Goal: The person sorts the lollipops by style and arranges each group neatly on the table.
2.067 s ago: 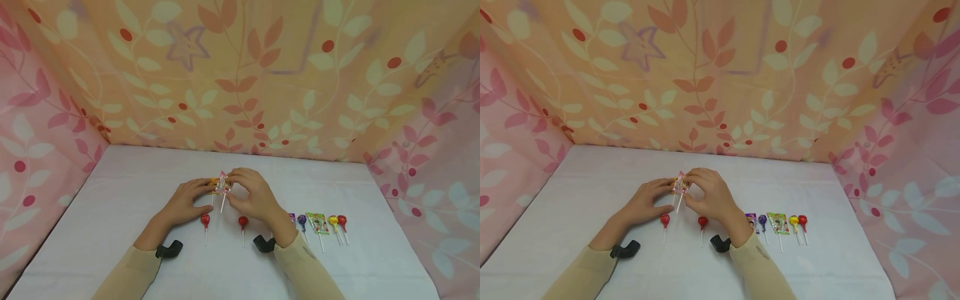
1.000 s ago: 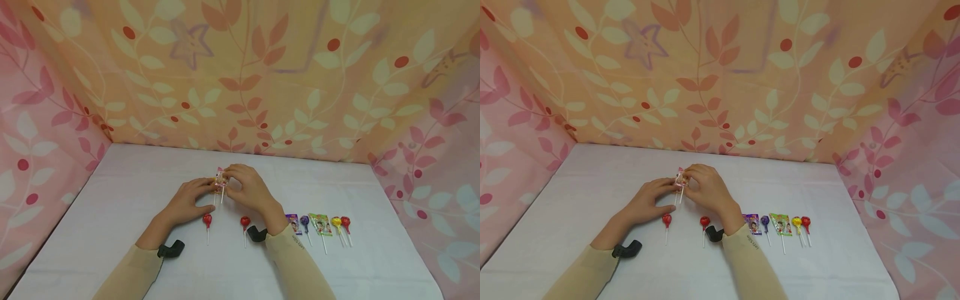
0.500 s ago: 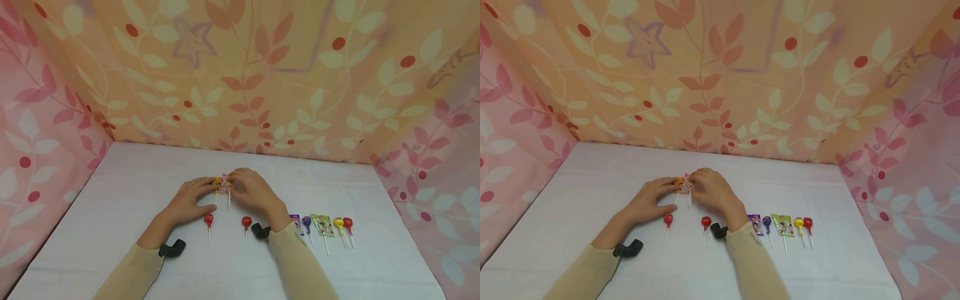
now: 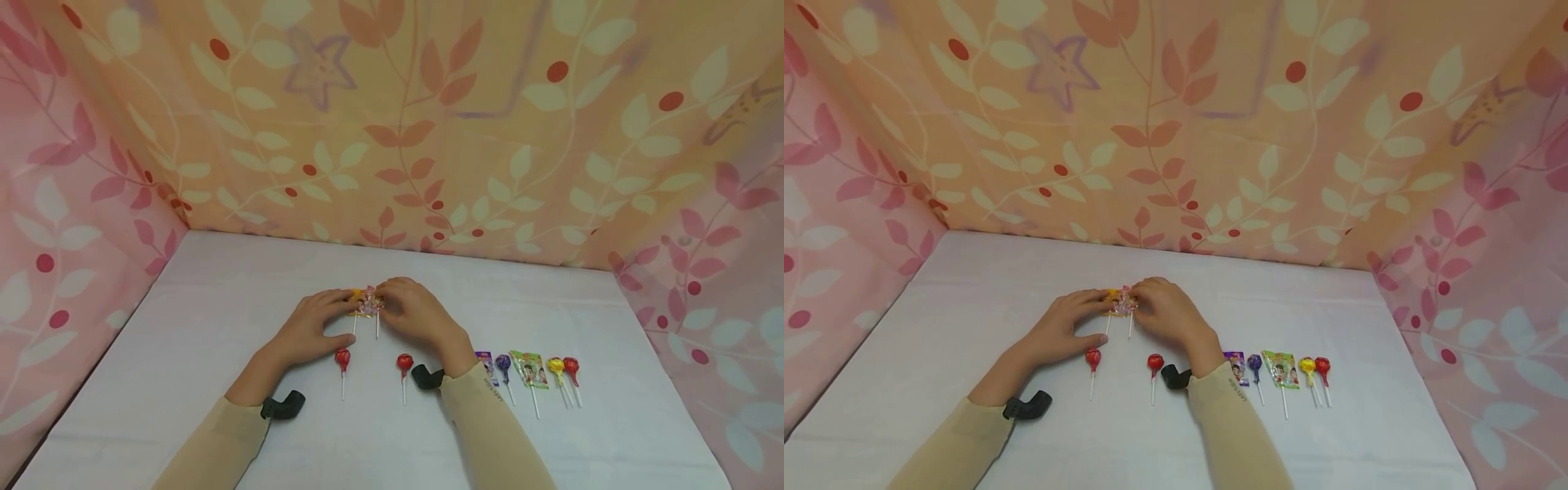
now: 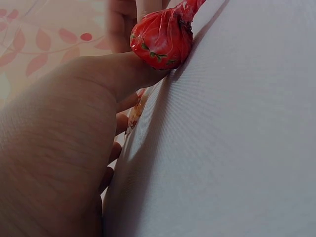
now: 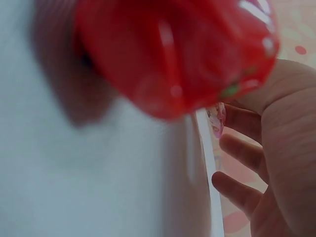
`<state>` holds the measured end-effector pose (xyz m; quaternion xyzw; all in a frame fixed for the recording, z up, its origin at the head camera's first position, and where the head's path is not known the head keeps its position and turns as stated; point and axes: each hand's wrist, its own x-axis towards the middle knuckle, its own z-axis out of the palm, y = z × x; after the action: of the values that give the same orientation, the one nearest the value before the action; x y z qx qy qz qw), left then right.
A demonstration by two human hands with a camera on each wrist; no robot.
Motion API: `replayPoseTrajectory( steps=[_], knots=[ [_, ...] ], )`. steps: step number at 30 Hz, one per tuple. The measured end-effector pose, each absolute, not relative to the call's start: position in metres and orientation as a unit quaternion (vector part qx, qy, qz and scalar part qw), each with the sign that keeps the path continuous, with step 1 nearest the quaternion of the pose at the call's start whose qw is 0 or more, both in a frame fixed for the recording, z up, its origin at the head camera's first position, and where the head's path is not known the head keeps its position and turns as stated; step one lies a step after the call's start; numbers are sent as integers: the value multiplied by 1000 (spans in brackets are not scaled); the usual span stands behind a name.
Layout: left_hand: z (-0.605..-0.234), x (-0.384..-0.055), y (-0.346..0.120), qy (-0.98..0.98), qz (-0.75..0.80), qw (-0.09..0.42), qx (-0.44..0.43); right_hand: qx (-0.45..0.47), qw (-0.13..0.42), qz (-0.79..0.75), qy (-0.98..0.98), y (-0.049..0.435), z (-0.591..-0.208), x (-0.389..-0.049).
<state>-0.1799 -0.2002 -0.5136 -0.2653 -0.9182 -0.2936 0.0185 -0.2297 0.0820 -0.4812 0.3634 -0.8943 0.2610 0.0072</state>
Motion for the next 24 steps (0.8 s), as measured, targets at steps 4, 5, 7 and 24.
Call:
replayPoseTrajectory(
  steps=[4,5,7,24],
  knots=[
    [-514,-180,-200,-919,-293,18,-263,361,1,267,-893,82,-482,-229],
    [-514,-180,-200,-919,-293,19,-264,361,-1,268,-893,81,-482,-229],
    [-515,-180,-201,-918,-293,20,-265,360,-4,269,-893,81,-482,-229],
    [-514,-179,-200,-918,-297,21,-263,367,-2,262,-892,81,-486,-230]
  ],
)
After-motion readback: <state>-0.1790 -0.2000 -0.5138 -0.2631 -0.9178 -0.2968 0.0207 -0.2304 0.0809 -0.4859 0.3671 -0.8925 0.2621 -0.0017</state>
